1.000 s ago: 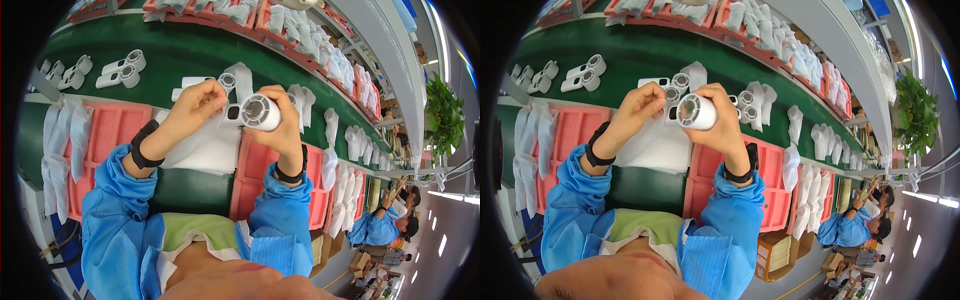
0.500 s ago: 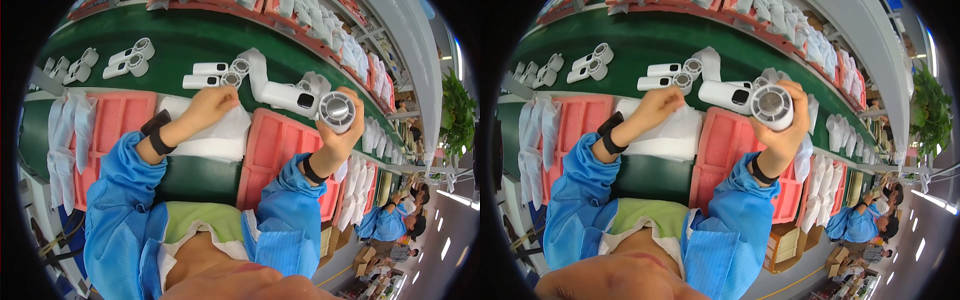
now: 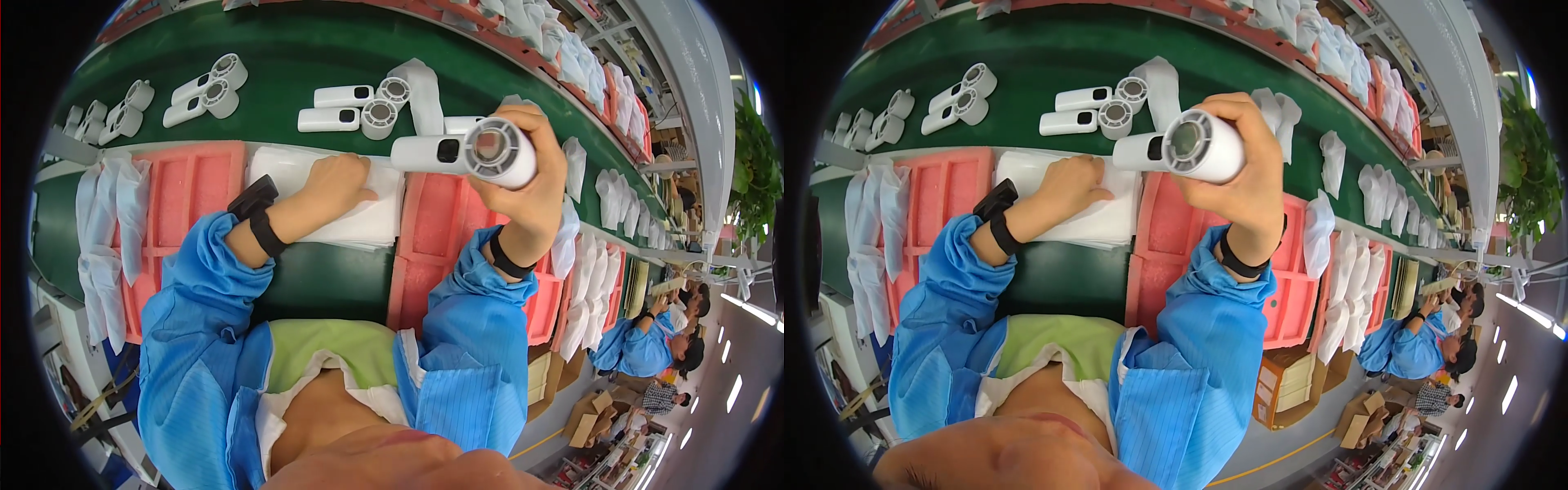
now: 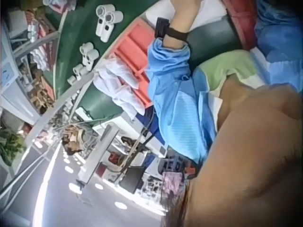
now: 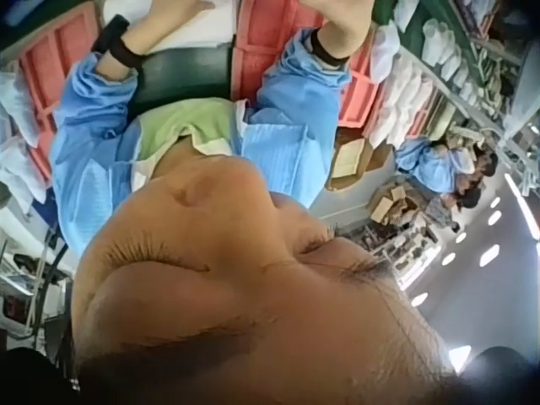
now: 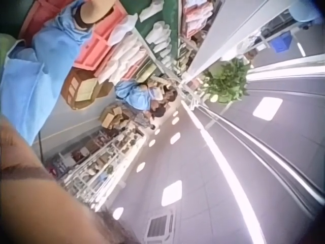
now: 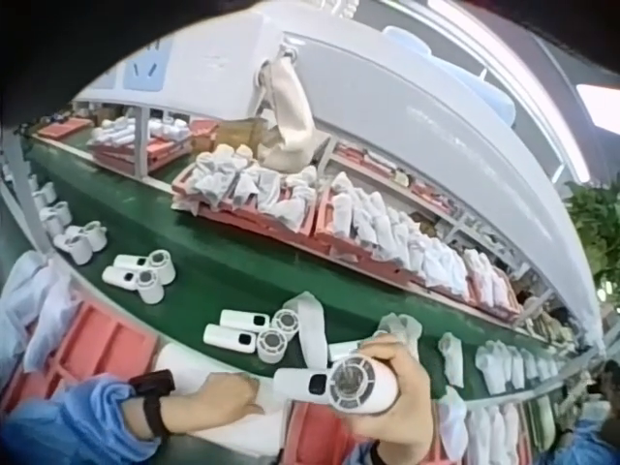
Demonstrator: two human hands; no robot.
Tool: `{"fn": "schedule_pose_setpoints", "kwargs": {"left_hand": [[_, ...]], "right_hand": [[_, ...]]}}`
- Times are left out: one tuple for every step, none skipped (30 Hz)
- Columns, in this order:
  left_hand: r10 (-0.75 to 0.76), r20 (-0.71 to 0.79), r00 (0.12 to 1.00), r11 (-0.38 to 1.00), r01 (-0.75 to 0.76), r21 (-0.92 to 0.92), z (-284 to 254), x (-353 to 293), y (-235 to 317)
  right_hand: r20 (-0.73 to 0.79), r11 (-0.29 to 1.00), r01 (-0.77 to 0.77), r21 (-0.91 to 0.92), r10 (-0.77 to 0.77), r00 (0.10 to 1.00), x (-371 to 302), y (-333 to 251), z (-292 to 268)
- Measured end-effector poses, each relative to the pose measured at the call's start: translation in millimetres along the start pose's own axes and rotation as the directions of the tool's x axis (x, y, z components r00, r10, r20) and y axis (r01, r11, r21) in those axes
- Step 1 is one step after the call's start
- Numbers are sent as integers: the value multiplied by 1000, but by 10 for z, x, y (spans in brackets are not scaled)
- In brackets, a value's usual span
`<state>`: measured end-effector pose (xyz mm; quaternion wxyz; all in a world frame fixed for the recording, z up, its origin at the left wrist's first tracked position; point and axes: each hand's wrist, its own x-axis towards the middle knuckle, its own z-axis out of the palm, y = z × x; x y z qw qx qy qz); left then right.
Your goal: The person wraps handheld fans in white sheets by hand and places the wrapped fans into a pink tray, repeating the process for several units.
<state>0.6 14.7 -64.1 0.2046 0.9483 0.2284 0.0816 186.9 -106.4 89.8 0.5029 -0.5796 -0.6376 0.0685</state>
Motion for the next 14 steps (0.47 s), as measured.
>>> {"fn": "schedule_pose_setpoints", "kwargs": {"left_hand": [[5, 4, 1000, 999, -5, -34, 44, 7, -53], [13, 4, 1000, 998, -13, -68, 41, 9, -69], [20, 4, 1000, 994, -19, -104, 30, 13, -84], [16, 1, 1000, 994, -16, -108, 17, 19, -109], [8, 30, 1000, 990, -4, -142, -1, 24, -147], [2, 60, 998, 984, 9, -176, -30, 28, -183], [-8, 90, 996, 977, 27, -210, -83, 15, -211], [-15, 88, 996, 976, 34, -214, -136, 4, -229], [-23, 104, 994, 956, 52, -288, -203, 8, -199], [-29, 119, 992, 930, 70, -360, -272, 15, -165], [-31, 135, 990, 899, 87, -429, -332, 21, -132], [-32, 135, 990, 899, 88, -430, -390, 21, -129], [-31, 138, 990, 874, 94, -478, -443, 21, -125], [-30, 140, 990, 846, 100, -524, -491, 21, -121]], "right_hand": [[38, 1000, -12, -7, 12, 999, -2, 40, 43], [76, 1000, -21, -18, 22, 997, -7, 63, 77], [115, 999, -29, -28, 32, 993, -12, 85, 115], [122, 999, -27, -29, 30, 992, -18, 106, 158], [140, 999, -41, -33, 45, 989, -26, 131, 204], [158, 998, -55, -38, 60, 986, -33, 153, 245], [179, 997, -69, -39, 75, 981, -32, 172, 293], [187, 997, -68, -37, 73, 980, -34, 180, 324], [201, 996, -77, -42, 84, 976, -34, 173, 305], [214, 995, -87, -47, 95, 972, -38, 165, 279], [226, 994, -97, -53, 106, 968, -38, 161, 253], [227, 994, -97, -53, 107, 968, -45, 152, 258], [191, 993, -95, -73, 107, 976, -49, 142, 266], [154, 991, -93, -94, 107, 982, -51, 130, 278]]}}
